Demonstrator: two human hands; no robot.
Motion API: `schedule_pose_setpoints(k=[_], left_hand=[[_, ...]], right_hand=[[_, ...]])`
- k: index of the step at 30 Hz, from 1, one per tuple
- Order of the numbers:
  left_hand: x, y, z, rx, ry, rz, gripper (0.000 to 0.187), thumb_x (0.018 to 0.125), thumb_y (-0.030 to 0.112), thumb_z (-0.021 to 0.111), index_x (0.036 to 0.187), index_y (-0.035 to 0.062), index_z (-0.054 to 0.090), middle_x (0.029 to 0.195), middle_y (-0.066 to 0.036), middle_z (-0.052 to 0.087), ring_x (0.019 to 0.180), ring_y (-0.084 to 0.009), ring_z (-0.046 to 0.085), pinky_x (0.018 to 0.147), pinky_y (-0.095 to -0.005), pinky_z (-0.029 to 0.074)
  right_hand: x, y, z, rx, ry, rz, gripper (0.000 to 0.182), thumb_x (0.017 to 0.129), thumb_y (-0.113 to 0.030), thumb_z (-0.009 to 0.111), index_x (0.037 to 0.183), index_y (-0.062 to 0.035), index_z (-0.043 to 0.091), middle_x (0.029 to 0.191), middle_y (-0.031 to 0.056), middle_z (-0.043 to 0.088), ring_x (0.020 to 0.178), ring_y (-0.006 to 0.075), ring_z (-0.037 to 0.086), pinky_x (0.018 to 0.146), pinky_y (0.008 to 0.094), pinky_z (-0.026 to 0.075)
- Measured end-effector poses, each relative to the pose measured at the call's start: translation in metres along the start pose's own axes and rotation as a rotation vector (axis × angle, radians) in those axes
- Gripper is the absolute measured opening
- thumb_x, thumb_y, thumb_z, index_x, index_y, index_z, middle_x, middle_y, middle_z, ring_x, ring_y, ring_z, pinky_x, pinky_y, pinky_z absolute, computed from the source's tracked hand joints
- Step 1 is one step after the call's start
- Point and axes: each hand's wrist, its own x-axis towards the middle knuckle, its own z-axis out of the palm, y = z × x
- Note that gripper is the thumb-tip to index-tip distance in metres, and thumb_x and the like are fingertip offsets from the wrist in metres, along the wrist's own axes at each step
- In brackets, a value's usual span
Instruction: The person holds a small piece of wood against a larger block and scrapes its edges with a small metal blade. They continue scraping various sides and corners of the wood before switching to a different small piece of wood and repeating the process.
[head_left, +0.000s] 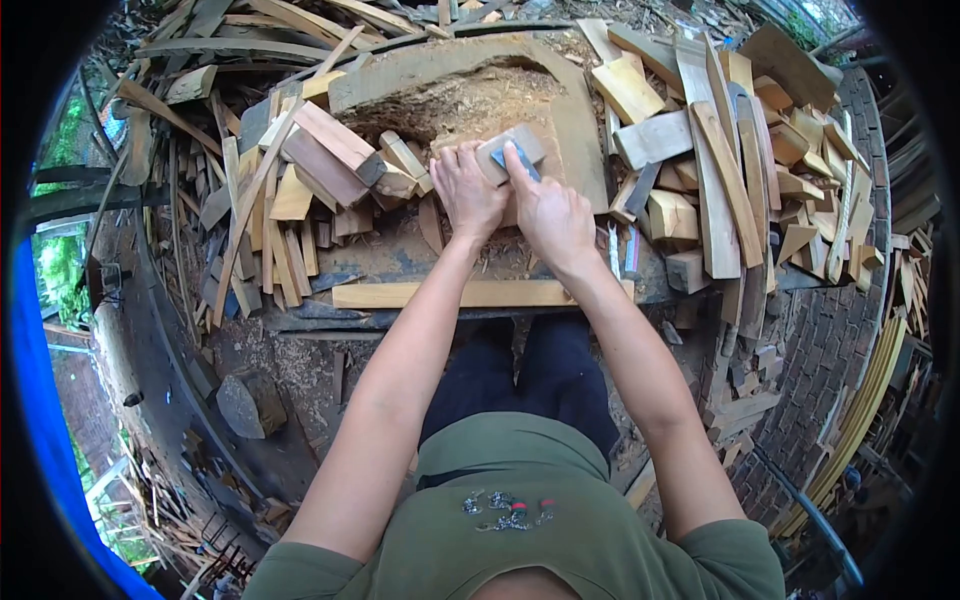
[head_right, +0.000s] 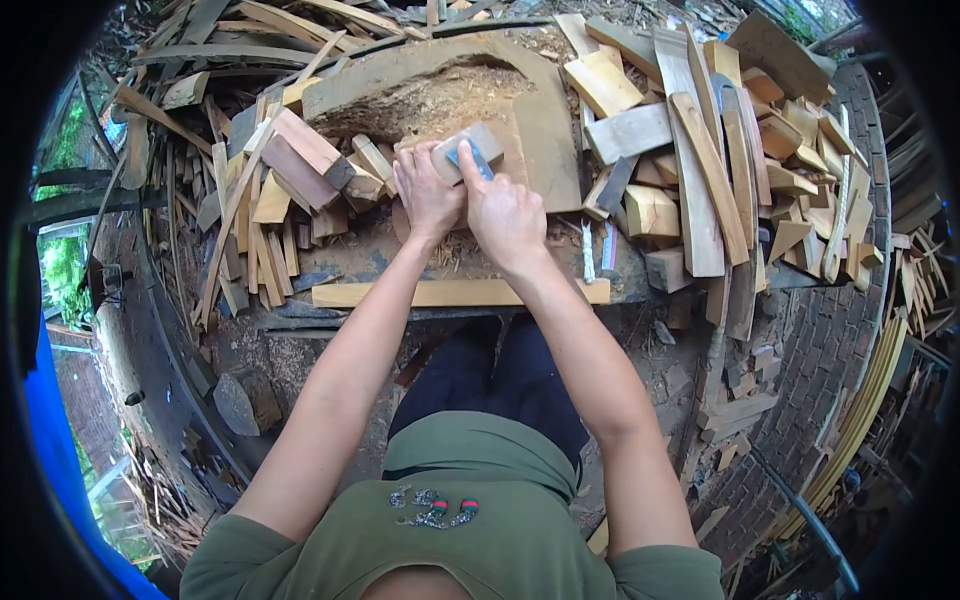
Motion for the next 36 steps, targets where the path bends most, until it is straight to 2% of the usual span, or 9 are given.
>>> schedule_pose_setpoints(k=[8, 10, 18, 21, 23, 26, 28, 33, 36], left_hand=[[0.0, 0.001, 0.001, 0.018, 0.037, 0.013, 0.062, 0.065, 0.029, 0.081, 0.116, 0.0092, 0.052, 0.11, -0.015, 0.047, 0.114, -0.0355, 0.045, 0.112, -0.0505, 0.024], [-0.007, 0.003, 0.0, 0.018, 0.024, -0.012, 0.06, 0.067, 0.03, 0.079, 0.116, 0.0089, 0.052, 0.11, -0.015, 0.047, 0.114, -0.0355, 0.045, 0.112, -0.0499, 0.024], [-0.004, 0.004, -0.001, 0.009, -0.023, -0.019, 0.063, 0.065, 0.03, 0.081, 0.115, 0.0083, 0.051, 0.111, -0.016, 0.045, 0.113, -0.0373, 0.044, 0.109, -0.0505, 0.026], [-0.001, 0.003, -0.002, 0.016, 0.011, -0.01, 0.069, 0.061, 0.029, 0.084, 0.116, 0.0077, 0.05, 0.11, -0.015, 0.045, 0.114, -0.0367, 0.044, 0.109, -0.0511, 0.026], [0.001, 0.004, -0.003, 0.02, 0.022, 0.007, 0.069, 0.06, 0.03, 0.084, 0.116, 0.0075, 0.05, 0.111, -0.015, 0.045, 0.113, -0.0368, 0.044, 0.109, -0.0513, 0.026], [-0.004, 0.003, -0.003, 0.013, -0.026, -0.006, 0.072, 0.059, 0.031, 0.085, 0.118, 0.0075, 0.05, 0.112, -0.015, 0.045, 0.115, -0.0364, 0.044, 0.111, -0.0517, 0.024], [-0.001, 0.005, -0.001, 0.004, 0.016, -0.01, 0.074, 0.058, 0.031, 0.086, 0.118, 0.0079, 0.05, 0.112, -0.015, 0.045, 0.116, -0.0359, 0.044, 0.113, -0.0522, 0.023], [-0.003, 0.002, 0.001, 0.03, 0.04, 0.03, 0.069, 0.061, 0.034, 0.084, 0.115, 0.0072, 0.051, 0.109, -0.015, 0.047, 0.112, -0.0362, 0.045, 0.11, -0.0509, 0.027], [0.0, 0.008, 0.005, 0.048, 0.065, -0.028, 0.07, 0.062, 0.037, 0.084, 0.116, 0.007, 0.051, 0.109, -0.015, 0.047, 0.113, -0.0351, 0.046, 0.11, -0.0503, 0.027]], right_hand=[[-0.001, 0.002, 0.001, 0.018, -0.024, -0.017, 0.054, 0.091, -0.014, 0.049, 0.144, -0.0229, 0.046, 0.071, 0.0206, 0.066, 0.063, 0.0381, 0.068, 0.056, 0.0498, 0.055], [0.015, 0.0, 0.008, 0.072, 0.05, 0.004, 0.054, 0.091, -0.015, 0.048, 0.144, -0.0239, 0.045, 0.071, 0.0212, 0.066, 0.064, 0.0384, 0.068, 0.058, 0.0501, 0.055], [0.01, 0.004, -0.007, 0.043, -0.094, 0.003, 0.055, 0.091, -0.015, 0.047, 0.145, -0.0251, 0.044, 0.077, 0.0238, 0.068, 0.07, 0.039, 0.07, 0.061, 0.0501, 0.056], [0.029, 0.002, -0.005, 0.047, -0.087, -0.013, 0.055, 0.091, -0.017, 0.048, 0.145, -0.0281, 0.043, 0.078, 0.0237, 0.068, 0.07, 0.0397, 0.07, 0.062, 0.051, 0.056], [0.017, 0.003, -0.016, 0.001, -0.06, -0.047, 0.05, 0.09, -0.014, 0.049, 0.139, -0.0223, 0.052, 0.072, 0.0197, 0.069, 0.066, 0.0341, 0.071, 0.058, 0.0462, 0.057], [0.016, 0.004, -0.018, 0.02, -0.056, -0.044, 0.049, 0.09, -0.014, 0.048, 0.138, -0.0219, 0.052, 0.073, 0.0199, 0.069, 0.066, 0.0349, 0.071, 0.057, 0.0471, 0.056], [0.011, 0.007, -0.015, 0.02, -0.062, -0.042, 0.049, 0.09, -0.014, 0.048, 0.139, -0.0216, 0.052, 0.073, 0.0198, 0.069, 0.066, 0.0351, 0.07, 0.058, 0.0475, 0.056], [0.008, 0.004, -0.016, 0.023, -0.063, -0.049, 0.051, 0.089, -0.013, 0.049, 0.14, -0.0224, 0.051, 0.071, 0.0184, 0.068, 0.066, 0.035, 0.07, 0.058, 0.0476, 0.056], [0.009, 0.007, -0.012, -0.011, -0.033, -0.048, 0.052, 0.089, -0.013, 0.049, 0.14, -0.0239, 0.051, 0.07, 0.0176, 0.068, 0.065, 0.034, 0.07, 0.057, 0.0464, 0.056]])
